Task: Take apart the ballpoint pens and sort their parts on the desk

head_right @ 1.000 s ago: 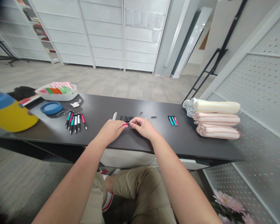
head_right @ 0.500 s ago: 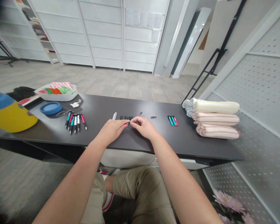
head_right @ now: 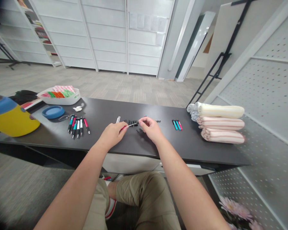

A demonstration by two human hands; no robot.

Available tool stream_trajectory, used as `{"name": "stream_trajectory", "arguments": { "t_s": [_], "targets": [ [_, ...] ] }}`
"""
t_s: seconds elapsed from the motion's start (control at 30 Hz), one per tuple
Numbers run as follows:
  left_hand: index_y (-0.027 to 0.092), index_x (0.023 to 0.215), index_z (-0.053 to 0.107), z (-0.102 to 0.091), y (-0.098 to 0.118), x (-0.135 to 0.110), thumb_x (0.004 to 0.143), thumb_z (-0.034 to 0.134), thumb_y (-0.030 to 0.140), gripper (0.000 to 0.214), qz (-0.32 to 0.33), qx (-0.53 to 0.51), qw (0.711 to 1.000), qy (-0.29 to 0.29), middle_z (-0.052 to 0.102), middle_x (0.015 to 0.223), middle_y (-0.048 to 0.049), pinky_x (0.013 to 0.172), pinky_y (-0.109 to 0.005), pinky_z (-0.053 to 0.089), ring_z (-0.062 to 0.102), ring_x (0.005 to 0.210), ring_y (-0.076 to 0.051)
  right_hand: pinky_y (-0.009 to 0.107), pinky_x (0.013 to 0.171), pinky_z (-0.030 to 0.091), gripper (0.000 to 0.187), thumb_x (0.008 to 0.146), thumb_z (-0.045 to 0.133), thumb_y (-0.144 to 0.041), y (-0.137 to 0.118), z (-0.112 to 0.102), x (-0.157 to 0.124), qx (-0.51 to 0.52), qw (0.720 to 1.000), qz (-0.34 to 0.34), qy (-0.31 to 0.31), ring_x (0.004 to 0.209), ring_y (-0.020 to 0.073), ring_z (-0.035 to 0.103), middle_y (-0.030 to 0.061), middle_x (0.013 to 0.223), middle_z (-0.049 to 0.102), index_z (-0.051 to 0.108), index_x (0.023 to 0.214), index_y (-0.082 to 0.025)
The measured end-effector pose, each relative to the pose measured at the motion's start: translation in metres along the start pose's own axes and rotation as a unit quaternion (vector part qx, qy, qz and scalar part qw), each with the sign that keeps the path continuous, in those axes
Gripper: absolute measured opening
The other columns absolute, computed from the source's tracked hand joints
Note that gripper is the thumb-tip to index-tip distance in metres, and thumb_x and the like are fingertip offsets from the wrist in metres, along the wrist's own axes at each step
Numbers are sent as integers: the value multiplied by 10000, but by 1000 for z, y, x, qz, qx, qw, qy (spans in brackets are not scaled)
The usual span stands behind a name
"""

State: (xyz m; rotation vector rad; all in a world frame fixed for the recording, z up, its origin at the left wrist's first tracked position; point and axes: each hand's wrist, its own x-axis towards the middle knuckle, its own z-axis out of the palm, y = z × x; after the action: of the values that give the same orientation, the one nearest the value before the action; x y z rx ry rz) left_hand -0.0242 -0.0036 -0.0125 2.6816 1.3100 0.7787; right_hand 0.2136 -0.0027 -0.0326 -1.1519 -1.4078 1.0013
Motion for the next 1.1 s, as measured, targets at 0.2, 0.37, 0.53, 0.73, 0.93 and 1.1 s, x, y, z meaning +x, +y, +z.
{"name": "stream_trajectory", "arguments": {
  "t_s": [0.2, 0.37, 0.53, 0.73, 0.93, 1.1],
  "targets": [
    [258, 1061, 667, -2, -5, -2, 1072, 439, 343, 244, -21, -29, 999, 25, 762, 942, -35, 743, -323, 439, 708, 839, -223, 261, 510, 385, 451, 811, 747, -638, -1, -2, 2, 49, 997, 0, 54, 543, 95, 433, -22, 769, 560, 617, 939, -226],
    [250, 1052, 638, -3, -9, -2, 1063, 432, 376, 241, -98, -112, 986, 80, 727, 867, -26, 701, -293, 448, 678, 769, -199, 262, 504, 392, 436, 807, 744, -615, -2, -2, 3, 53, 995, -8, 86, 528, 87, 433, -11, 804, 601, 611, 957, -227],
    [240, 1051, 613, -6, -18, -1, 1061, 414, 413, 264, -178, -182, 955, 150, 683, 766, 0, 693, -284, 460, 649, 698, -178, 268, 509, 403, 401, 849, 682, -580, 0, -3, 4, 24, 995, -27, 88, 543, 96, 462, 33, 938, 681, 597, 1031, -233],
    [237, 1063, 609, -5, -19, -1, 1058, 415, 425, 270, -201, -187, 944, 183, 685, 771, -7, 695, -285, 466, 655, 715, -180, 270, 533, 436, 379, 843, 714, -534, 2, 0, 2, 20, 998, -29, 60, 585, 111, 513, 58, 994, 736, 618, 1037, -223],
    [239, 1052, 599, -5, -14, 0, 1060, 416, 426, 262, -188, -220, 942, 170, 675, 759, 9, 709, -284, 471, 646, 696, -166, 271, 553, 447, 416, 789, 783, -536, -1, 3, 1, 10, 999, -7, 46, 612, 130, 564, 43, 879, 732, 657, 1011, -207],
    [243, 1041, 597, -4, -13, 1, 1058, 433, 410, 235, -181, -220, 945, 160, 677, 764, 17, 689, -279, 448, 630, 678, -159, 291, 577, 454, 395, 797, 781, -551, -2, 8, -2, -65, 997, -18, 45, 602, 150, 579, 38, 779, 718, 694, 946, -196]
  ]
}}
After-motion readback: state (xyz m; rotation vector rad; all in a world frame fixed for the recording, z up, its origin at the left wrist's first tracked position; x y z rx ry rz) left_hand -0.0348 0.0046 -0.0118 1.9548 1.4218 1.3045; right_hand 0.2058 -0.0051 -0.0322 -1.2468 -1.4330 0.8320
